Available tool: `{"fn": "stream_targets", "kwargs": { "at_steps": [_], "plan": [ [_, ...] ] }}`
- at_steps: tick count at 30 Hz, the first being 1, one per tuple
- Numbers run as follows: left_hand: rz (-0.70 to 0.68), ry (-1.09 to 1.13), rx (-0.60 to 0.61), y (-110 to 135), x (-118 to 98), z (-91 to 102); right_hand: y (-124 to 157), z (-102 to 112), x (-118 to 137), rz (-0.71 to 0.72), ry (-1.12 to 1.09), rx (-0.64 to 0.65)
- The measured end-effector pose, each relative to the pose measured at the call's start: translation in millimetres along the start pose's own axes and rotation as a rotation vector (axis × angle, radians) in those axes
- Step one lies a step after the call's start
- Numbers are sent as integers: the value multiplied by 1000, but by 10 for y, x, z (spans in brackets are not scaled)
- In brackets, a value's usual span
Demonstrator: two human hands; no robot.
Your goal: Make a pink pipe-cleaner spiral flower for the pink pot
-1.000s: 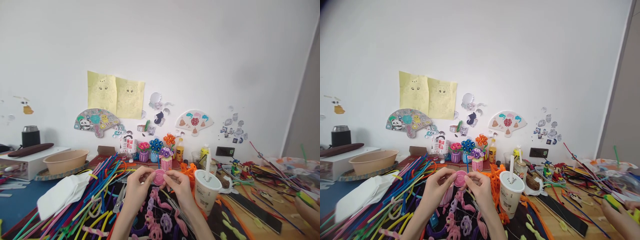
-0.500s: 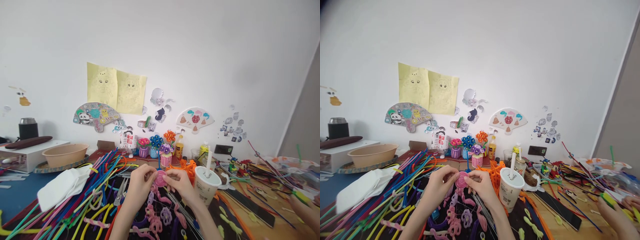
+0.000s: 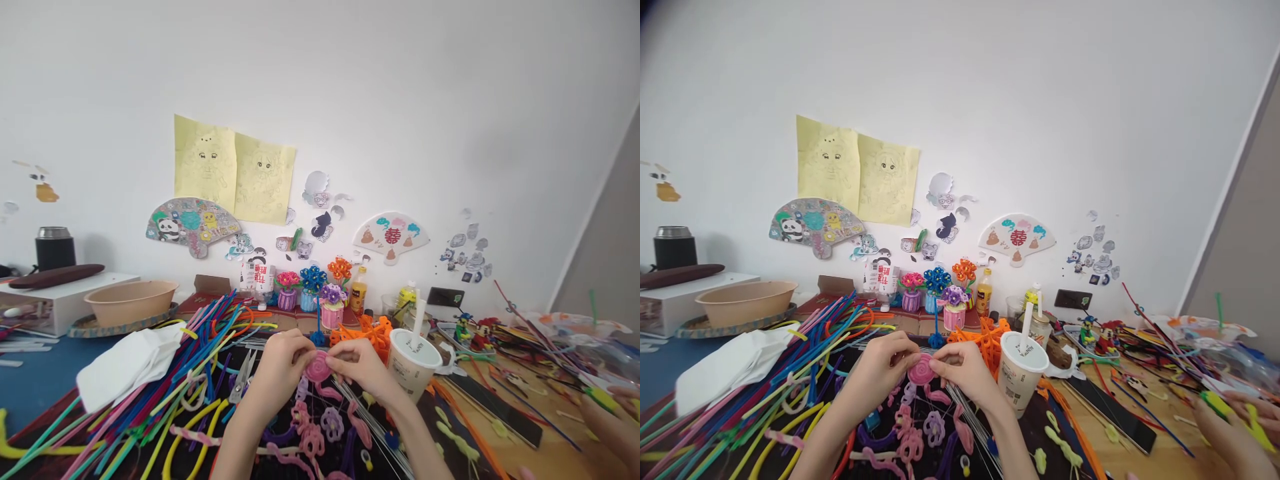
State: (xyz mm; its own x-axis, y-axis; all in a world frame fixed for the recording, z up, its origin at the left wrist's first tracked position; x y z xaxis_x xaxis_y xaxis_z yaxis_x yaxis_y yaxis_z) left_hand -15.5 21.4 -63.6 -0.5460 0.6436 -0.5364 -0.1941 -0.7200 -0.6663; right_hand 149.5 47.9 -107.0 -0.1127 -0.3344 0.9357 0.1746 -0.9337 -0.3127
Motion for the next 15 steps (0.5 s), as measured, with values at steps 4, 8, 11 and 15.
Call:
{"fn": "stream_targets", "kwargs": {
  "at_steps": [4, 8, 11, 15],
  "plan": [
    [-29, -32, 3, 17, 21, -8, 6, -22, 5, 4, 13, 5],
    [-50, -74, -49, -14, 32, -8, 5, -40, 41, 37, 15, -30],
    [-79, -124, -154, -25, -46, 48, 11, -63, 75, 64, 14, -59],
    [-115, -202, -335, 340, -172, 249, 20, -84, 102, 81, 8, -74]
  ]
}}
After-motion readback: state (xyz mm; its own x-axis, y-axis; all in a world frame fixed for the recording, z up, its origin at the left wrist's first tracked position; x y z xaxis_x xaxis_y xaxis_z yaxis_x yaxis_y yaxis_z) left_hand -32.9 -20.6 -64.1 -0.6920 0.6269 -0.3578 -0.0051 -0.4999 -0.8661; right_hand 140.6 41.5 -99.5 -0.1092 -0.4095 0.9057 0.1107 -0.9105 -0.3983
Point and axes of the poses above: each hand's wrist, its own y-axis away from the middle knuckle, its own z-axis out of the back of the hand, x = y × z, the point moved 4 cm from there along -y, towards the middle knuckle, and after that the axes turned 8 degrees about -x, right-handed, at the moved point
